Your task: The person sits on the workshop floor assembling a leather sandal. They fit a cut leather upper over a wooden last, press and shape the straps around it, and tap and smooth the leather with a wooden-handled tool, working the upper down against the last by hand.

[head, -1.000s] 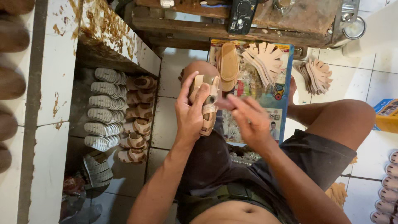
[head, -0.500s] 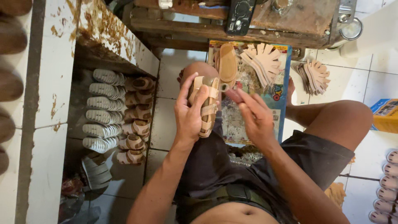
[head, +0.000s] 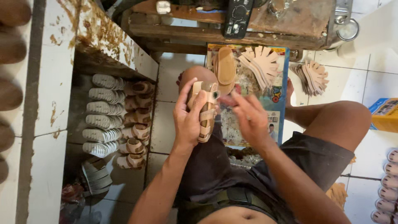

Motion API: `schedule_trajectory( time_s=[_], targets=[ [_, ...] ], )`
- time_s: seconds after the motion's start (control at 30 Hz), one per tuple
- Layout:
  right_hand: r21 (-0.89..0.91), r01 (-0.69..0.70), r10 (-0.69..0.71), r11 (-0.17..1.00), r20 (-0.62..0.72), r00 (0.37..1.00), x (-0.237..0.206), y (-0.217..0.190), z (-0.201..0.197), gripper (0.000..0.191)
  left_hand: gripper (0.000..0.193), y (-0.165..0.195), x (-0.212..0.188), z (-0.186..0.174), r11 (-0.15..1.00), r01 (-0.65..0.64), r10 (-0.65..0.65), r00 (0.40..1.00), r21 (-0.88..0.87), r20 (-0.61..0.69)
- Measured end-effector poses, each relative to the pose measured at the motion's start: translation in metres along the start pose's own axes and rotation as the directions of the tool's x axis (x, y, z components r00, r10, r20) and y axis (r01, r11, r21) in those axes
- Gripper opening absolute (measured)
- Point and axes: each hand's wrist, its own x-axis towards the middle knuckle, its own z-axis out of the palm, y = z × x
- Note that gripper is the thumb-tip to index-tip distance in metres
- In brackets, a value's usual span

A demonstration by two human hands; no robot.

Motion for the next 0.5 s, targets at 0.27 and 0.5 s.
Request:
schedule_trajectory(
  time_s=[0.27, 0.5],
  targets=[
    [-0.041, 0.011, -0.009, 0.999, 0.051, 0.999, 0.007, -0.010, -0.008, 0.034, 0.045, -0.003, 0.000, -0.002, 1.000, -0.009, 0.007, 0.999, -0.024, -0.044],
    [0.066, 0.072, -0.073, 0.995, 0.011, 0.997, 0.003, -0.016, 0.010, 0.034, 0.049, -0.002, -0.002, 0.001, 0.995, -0.013, 0.014, 1.000, 0.099, -0.008]
  ],
)
